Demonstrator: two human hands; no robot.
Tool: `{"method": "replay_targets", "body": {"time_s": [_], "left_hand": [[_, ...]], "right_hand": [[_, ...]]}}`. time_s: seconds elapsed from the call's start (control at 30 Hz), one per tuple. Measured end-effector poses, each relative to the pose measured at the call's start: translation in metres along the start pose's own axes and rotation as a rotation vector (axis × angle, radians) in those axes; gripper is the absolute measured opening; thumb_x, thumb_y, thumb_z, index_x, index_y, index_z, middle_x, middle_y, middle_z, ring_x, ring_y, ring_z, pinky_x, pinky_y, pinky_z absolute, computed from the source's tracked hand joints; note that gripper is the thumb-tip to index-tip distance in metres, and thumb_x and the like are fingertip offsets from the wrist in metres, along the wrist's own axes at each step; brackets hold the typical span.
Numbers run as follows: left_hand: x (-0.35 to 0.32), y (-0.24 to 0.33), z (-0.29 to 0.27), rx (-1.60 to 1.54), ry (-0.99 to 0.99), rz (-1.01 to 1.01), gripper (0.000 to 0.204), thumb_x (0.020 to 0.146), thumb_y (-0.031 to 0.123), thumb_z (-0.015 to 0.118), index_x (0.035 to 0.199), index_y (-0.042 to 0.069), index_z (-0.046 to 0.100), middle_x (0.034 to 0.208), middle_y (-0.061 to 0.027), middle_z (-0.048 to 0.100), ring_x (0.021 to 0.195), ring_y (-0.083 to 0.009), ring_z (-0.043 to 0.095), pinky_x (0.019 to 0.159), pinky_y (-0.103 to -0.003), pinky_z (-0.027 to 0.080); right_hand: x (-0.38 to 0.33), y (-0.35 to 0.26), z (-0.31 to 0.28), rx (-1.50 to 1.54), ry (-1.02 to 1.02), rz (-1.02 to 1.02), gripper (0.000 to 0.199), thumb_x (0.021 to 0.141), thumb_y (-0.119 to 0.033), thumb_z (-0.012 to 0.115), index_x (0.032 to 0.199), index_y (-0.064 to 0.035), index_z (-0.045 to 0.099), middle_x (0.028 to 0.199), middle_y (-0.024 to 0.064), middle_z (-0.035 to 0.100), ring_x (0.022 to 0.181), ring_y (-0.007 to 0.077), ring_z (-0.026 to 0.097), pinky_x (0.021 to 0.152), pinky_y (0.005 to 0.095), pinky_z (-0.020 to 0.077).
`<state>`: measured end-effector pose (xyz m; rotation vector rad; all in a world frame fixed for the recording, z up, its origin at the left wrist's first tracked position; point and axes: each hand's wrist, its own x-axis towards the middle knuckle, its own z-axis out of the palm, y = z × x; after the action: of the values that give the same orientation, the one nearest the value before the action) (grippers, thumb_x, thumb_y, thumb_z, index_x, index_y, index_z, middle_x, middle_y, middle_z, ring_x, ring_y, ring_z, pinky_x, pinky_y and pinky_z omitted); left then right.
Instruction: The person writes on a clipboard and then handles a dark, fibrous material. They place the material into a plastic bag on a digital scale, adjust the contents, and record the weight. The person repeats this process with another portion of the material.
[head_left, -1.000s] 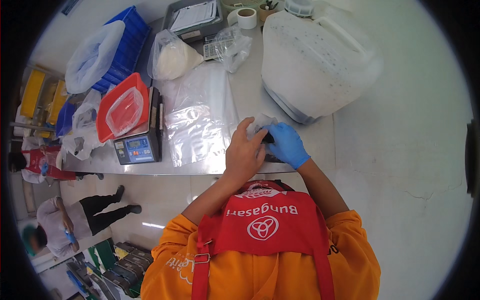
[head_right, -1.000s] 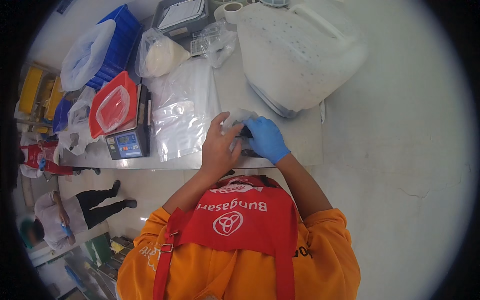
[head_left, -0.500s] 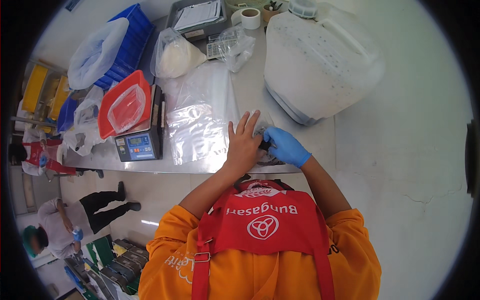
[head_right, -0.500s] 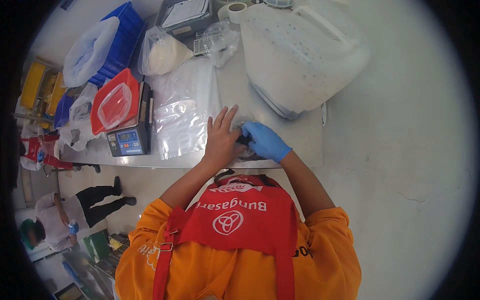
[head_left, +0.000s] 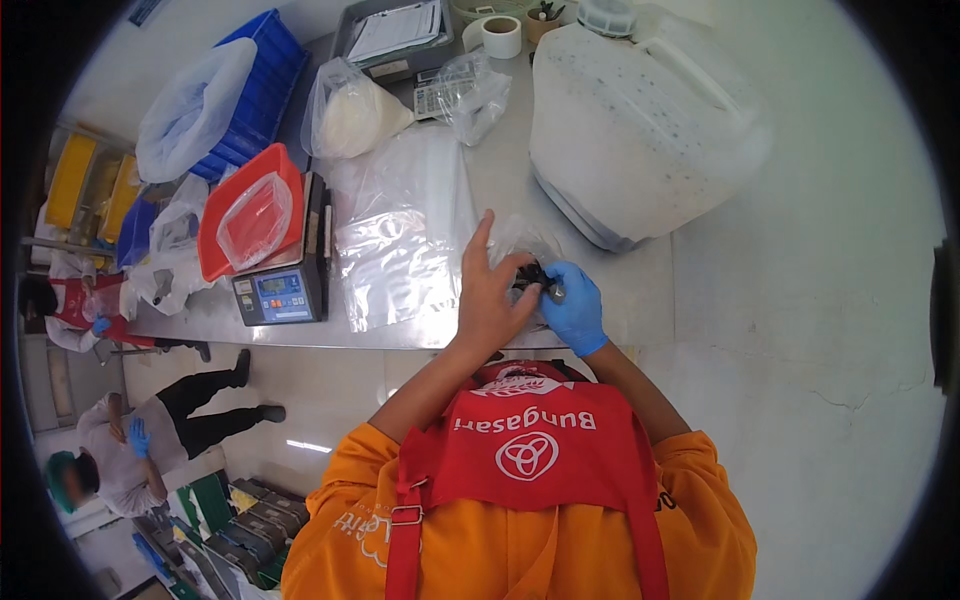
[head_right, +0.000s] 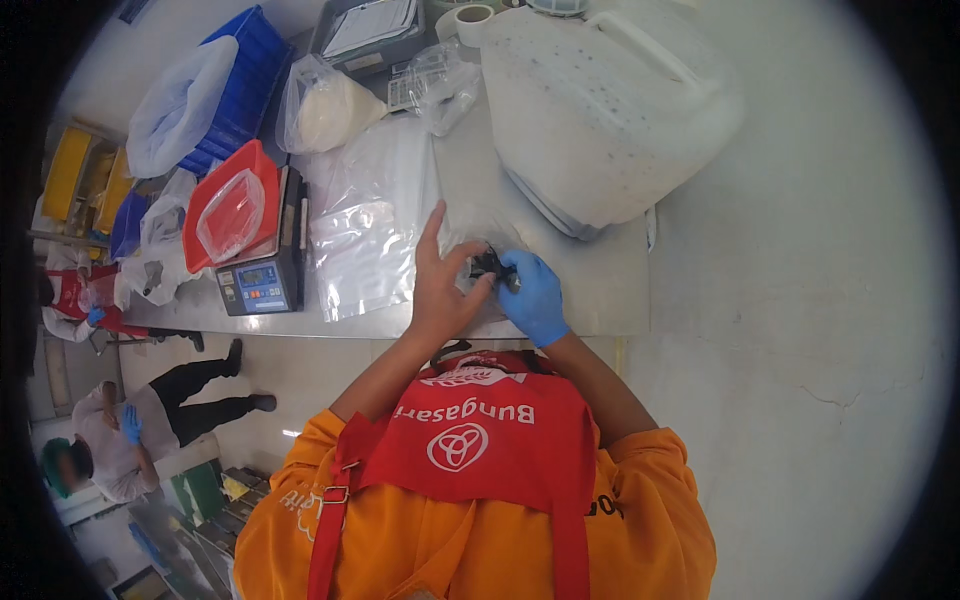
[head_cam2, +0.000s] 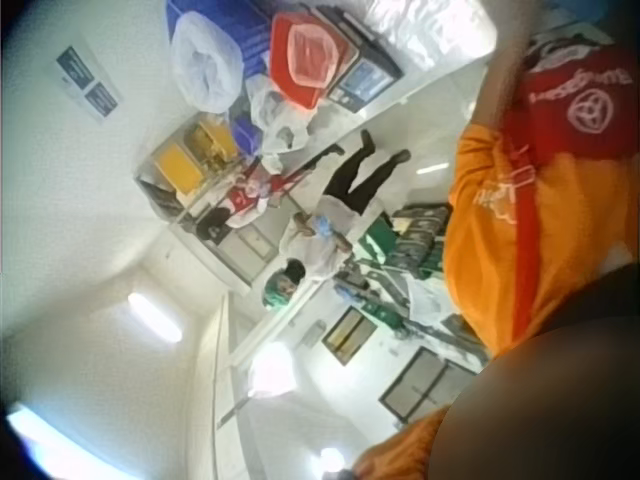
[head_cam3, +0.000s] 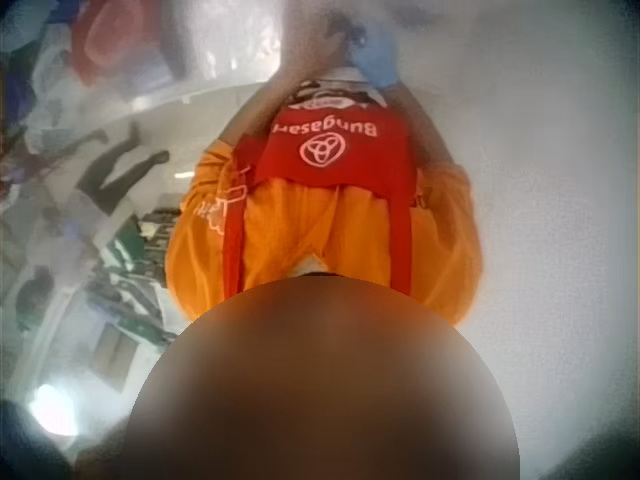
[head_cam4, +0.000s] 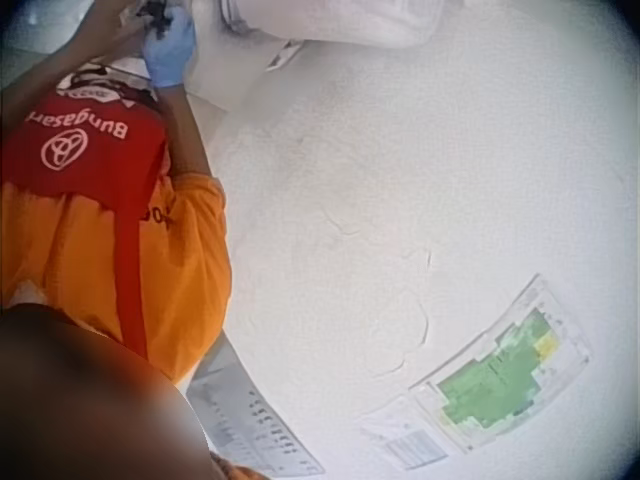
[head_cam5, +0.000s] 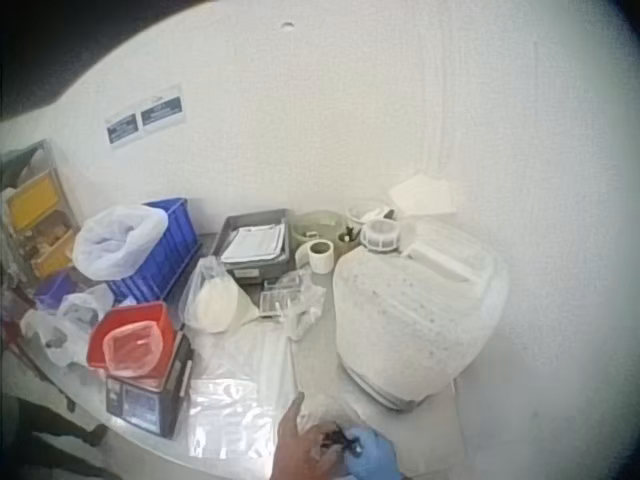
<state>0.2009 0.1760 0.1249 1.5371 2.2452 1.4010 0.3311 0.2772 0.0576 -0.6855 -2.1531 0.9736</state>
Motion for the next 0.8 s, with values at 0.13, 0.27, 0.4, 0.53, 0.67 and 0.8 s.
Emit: {"method": "replay_targets", "body": {"time_s": [0.13,0.27,0.4,0.53,0.67,0.8], "left_hand": [[-0.003,-0.024,-0.006,-0.033,0.009,-0.184,0.046,0.074,0.004,0.072,0.119,0.007,0.062,0.151,-0.0202,0.035,0.128,-0.0375,0.05,0.095,-0.043,0.05],[0.003,-0.053,-0.005,-0.009,-0.085,-0.332,0.046,0.076,0.005,0.071,0.121,0.006,0.062,0.145,-0.0173,0.043,0.114,-0.0316,0.059,0.087,-0.039,0.054],[-0.005,-0.072,0.015,0.051,-0.258,-0.269,0.045,0.076,0.009,0.071,0.121,0.005,0.063,0.137,-0.0164,0.051,0.105,-0.0316,0.062,0.086,-0.039,0.053],[-0.018,-0.064,0.042,-0.124,-0.309,-0.246,0.044,0.076,0.01,0.072,0.119,0.005,0.065,0.131,-0.0179,0.055,0.104,-0.0317,0.062,0.088,-0.041,0.052],[-0.018,-0.01,0.055,0.022,-0.12,-0.017,0.041,0.074,0.012,0.075,0.113,0.004,0.065,0.121,-0.0176,0.059,0.105,-0.0312,0.061,0.086,-0.038,0.052],[-0.022,0.022,0.064,-0.037,-0.146,0.373,0.037,0.073,0.01,0.076,0.107,0.003,0.063,0.105,-0.0152,0.062,0.094,-0.0287,0.064,0.077,-0.037,0.052]], "right_hand": [[0.003,-0.006,-0.013,0.073,-0.036,0.061,0.028,0.076,-0.007,0.074,0.1,-0.0058,0.059,0.089,0.0135,0.067,0.081,0.0332,0.066,0.072,0.0407,0.0531],[-0.002,-0.003,-0.021,0.072,-0.006,0.04,0.029,0.074,-0.005,0.071,0.101,-0.0056,0.06,0.088,0.0143,0.067,0.08,0.0313,0.067,0.072,0.0393,0.0534],[-0.012,-0.007,-0.032,0.096,0.073,0.053,0.029,0.074,-0.002,0.069,0.101,-0.0037,0.06,0.088,0.0134,0.066,0.079,0.025,0.067,0.074,0.0351,0.0531],[-0.031,-0.007,-0.053,0.069,0.197,0.149,0.027,0.074,0.0,0.068,0.1,-0.0029,0.06,0.09,0.0115,0.068,0.08,0.0195,0.066,0.075,0.032,0.0528],[-0.058,0.005,-0.075,0.089,0.36,0.278,0.027,0.075,0.001,0.067,0.101,-0.0027,0.062,0.093,0.0097,0.069,0.081,0.0163,0.065,0.076,0.0303,0.0524],[-0.069,0.013,-0.087,0.021,0.496,0.261,0.029,0.077,-0.001,0.069,0.105,-0.0038,0.064,0.089,0.0096,0.069,0.076,0.0184,0.065,0.072,0.0315,0.053]]}}
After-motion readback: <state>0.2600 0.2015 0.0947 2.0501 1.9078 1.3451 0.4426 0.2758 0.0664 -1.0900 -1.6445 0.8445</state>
